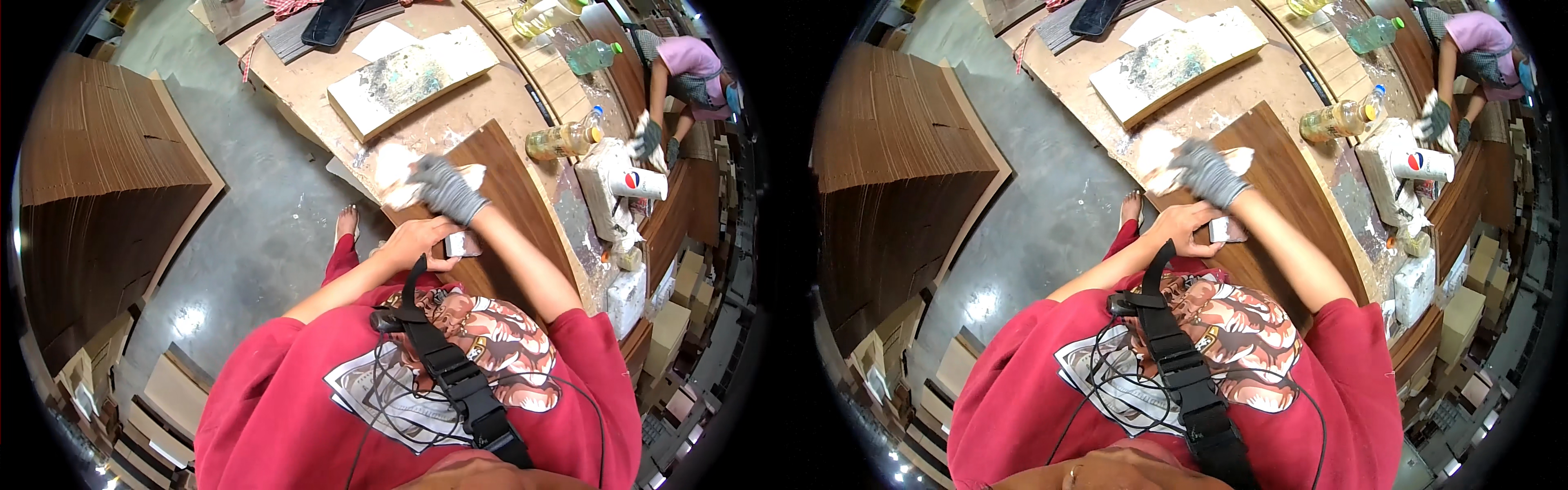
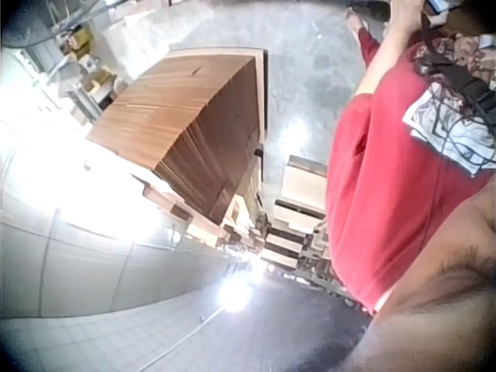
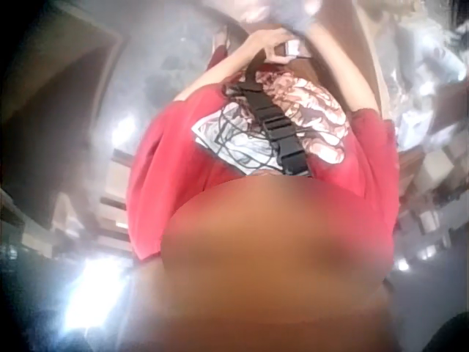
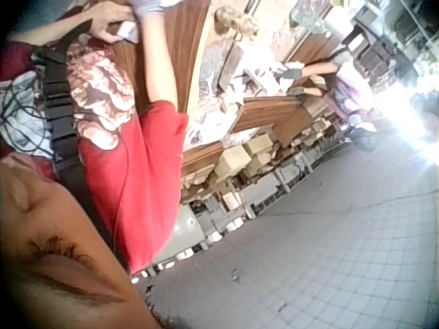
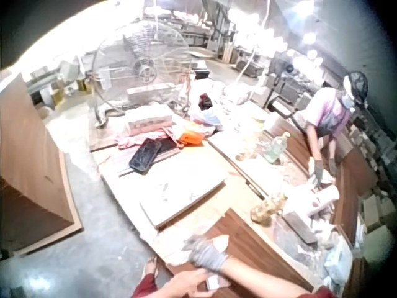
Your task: The person wipes a wood panel using a cloth, occasionally applying liquid from a bottle and moving small wood pieces on the workbench.
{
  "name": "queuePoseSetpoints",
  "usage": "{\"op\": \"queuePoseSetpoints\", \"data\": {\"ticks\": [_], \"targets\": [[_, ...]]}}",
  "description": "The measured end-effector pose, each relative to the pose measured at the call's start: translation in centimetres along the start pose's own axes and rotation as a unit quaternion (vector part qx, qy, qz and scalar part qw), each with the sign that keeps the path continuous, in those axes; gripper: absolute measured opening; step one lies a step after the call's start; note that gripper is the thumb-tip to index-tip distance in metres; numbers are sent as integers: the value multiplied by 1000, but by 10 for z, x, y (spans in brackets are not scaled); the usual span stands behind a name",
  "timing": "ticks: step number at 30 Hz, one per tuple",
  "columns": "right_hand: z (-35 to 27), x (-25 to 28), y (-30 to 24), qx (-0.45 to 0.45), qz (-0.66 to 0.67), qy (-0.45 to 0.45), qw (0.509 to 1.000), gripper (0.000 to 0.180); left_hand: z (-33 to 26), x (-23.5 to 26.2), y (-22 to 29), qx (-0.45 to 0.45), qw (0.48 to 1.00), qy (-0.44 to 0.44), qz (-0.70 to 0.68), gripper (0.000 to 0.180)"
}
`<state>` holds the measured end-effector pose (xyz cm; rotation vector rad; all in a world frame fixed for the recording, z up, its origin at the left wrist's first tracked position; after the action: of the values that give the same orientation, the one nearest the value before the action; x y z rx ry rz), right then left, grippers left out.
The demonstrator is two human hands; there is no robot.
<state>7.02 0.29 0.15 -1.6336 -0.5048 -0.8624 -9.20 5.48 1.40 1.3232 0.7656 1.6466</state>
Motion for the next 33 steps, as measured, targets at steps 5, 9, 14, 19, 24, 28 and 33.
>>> {"op": "queuePoseSetpoints", "data": {"ticks": [5,9,14,19,24,28,33], "targets": [[10,26,-25,-16,108,-86,990,29,8,14,13,-10,998,37,-46,54],[6,45,16,-67,74,-18,995,31,7,13,13,20,999,3,-43,54],[16,-10,-63,52,129,-135,981,35,0,-2,1,-14,997,54,44,60],[19,-6,-69,24,127,-119,985,30,4,1,4,38,999,9,-19,58],[11,16,-32,-64,22,-18,998,33,5,-6,2,64,997,-42,17,52],[-7,31,10,-80,-74,124,986,37,12,11,19,48,999,10,-14,50],[-4,91,106,-264,-33,197,944,29,14,11,20,33,999,16,-22,51]]}}
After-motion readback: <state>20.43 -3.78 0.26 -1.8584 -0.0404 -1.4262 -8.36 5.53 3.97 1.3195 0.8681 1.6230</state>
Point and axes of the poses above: each hand's wrist, its own z-axis towards the middle knuckle, its own x-axis out of the back of the hand, y = z × x, the point moved 2 cm from there along z, towards the middle knuckle, and after that the axes turned 1 degree about z, right-handed, at the moved point
